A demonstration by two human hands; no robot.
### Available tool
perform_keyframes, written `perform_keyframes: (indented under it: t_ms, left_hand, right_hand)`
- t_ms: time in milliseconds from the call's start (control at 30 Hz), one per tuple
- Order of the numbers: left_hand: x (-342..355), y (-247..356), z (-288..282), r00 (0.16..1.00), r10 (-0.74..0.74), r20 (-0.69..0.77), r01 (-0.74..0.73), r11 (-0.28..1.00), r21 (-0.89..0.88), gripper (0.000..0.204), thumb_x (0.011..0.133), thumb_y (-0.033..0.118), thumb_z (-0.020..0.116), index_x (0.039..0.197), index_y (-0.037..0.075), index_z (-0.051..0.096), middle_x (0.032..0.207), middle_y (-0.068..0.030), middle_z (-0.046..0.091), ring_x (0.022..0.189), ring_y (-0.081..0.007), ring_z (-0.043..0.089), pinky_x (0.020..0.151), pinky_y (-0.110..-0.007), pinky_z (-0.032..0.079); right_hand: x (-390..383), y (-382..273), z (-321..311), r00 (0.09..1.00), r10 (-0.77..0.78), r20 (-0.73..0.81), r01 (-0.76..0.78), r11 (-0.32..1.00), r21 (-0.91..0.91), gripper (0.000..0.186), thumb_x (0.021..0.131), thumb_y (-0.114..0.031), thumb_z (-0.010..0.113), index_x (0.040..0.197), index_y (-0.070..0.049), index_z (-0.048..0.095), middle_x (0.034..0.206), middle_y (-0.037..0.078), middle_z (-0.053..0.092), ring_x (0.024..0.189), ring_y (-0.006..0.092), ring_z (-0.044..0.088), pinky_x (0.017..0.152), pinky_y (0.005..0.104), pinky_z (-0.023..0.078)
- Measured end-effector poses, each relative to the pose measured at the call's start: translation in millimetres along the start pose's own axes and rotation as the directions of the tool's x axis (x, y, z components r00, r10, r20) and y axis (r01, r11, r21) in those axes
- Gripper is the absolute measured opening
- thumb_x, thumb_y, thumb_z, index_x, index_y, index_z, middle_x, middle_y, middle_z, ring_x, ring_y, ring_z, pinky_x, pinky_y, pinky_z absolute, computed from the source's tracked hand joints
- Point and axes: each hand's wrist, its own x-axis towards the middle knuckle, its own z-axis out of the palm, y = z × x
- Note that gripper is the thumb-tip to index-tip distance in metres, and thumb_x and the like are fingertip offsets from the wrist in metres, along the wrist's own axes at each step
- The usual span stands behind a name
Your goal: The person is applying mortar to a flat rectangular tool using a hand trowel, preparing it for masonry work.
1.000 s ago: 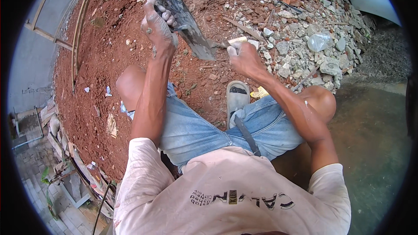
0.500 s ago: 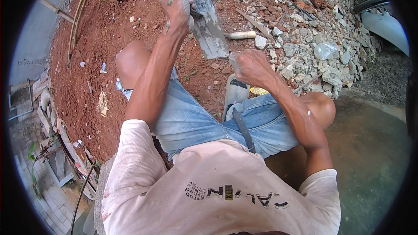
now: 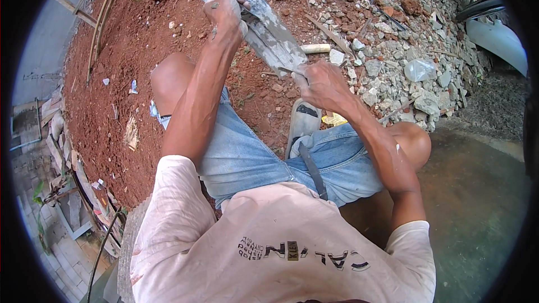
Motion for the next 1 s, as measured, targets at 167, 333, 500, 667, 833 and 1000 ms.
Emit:
perform_keyframes:
  t_ms: [167, 333, 500, 667, 833, 1000]
  left_hand:
    - [12, 3, -4, 0.998, -0.055, -0.014, 0.053, 0.996, -0.078, 0.049, 0.111, 0.050, 0.054, 0.094, 0.003, 0.053, 0.068, -0.0029, 0.053, 0.053, -0.0148, 0.052, 0.049, -0.033, 0.052]
    - [1, 6, 1, 0.999, -0.046, -0.013, 0.046, 0.999, -0.008, 0.046, 0.112, 0.054, 0.051, 0.090, 0.013, 0.049, 0.070, 0.0024, 0.047, 0.060, -0.0121, 0.047, 0.055, -0.030, 0.049]
    - [10, 6, -3, 0.991, -0.082, -0.110, 0.061, 0.981, -0.185, 0.046, 0.114, 0.045, 0.049, 0.087, 0.007, 0.049, 0.068, -0.0027, 0.052, 0.053, -0.0148, 0.052, 0.047, -0.032, 0.051]
    - [17, -4, -6, 0.988, -0.026, -0.152, 0.012, 0.995, -0.096, 0.037, 0.116, 0.035, 0.045, 0.092, 0.008, 0.054, 0.073, -0.0056, 0.058, 0.063, -0.0190, 0.060, 0.059, -0.037, 0.057]
    - [-50, -44, 22, 1.000, -0.027, -0.010, 0.028, 0.984, 0.175, 0.023, 0.114, 0.020, 0.049, 0.101, 0.003, 0.056, 0.083, -0.0083, 0.063, 0.071, -0.0206, 0.067, 0.063, -0.038, 0.060]
    - [-70, -65, 23, 0.997, -0.068, 0.041, 0.039, 0.868, 0.495, 0.025, 0.109, 0.018, 0.057, 0.095, -0.002, 0.057, 0.086, -0.0105, 0.066, 0.072, -0.0187, 0.068, 0.066, -0.035, 0.060]
  right_hand:
    - [-7, 1, 16, 0.991, -0.075, 0.107, 0.086, 0.991, -0.102, 0.017, 0.094, -0.013, 0.060, 0.086, 0.000, 0.067, 0.070, 0.024, 0.063, 0.071, 0.0434, 0.067, 0.067, 0.0545, 0.052]
    - [-4, 0, 7, 0.997, -0.075, -0.031, 0.073, 0.995, -0.065, 0.014, 0.078, -0.009, 0.064, 0.081, 0.003, 0.071, 0.072, 0.027, 0.067, 0.070, 0.0454, 0.070, 0.067, 0.0536, 0.054]
    - [-9, 4, 15, 0.976, -0.108, 0.188, 0.137, 0.979, -0.149, 0.013, 0.079, -0.009, 0.063, 0.084, 0.002, 0.068, 0.074, 0.026, 0.067, 0.073, 0.0463, 0.070, 0.066, 0.0542, 0.053]
    - [0, 2, 1, 0.992, -0.122, -0.046, 0.118, 0.991, -0.066, 0.019, 0.100, -0.017, 0.059, 0.092, -0.004, 0.069, 0.080, 0.022, 0.068, 0.074, 0.0429, 0.068, 0.067, 0.0537, 0.053]
    - [7, -1, -2, 0.993, -0.122, -0.004, 0.119, 0.977, -0.178, 0.017, 0.098, -0.018, 0.061, 0.092, -0.004, 0.069, 0.079, 0.020, 0.069, 0.073, 0.0423, 0.068, 0.065, 0.0523, 0.053]
    - [4, -16, 0, 0.972, -0.230, 0.035, 0.231, 0.931, -0.282, 0.008, 0.079, -0.004, 0.064, 0.083, -0.001, 0.071, 0.079, 0.023, 0.072, 0.078, 0.0402, 0.074, 0.067, 0.0516, 0.056]
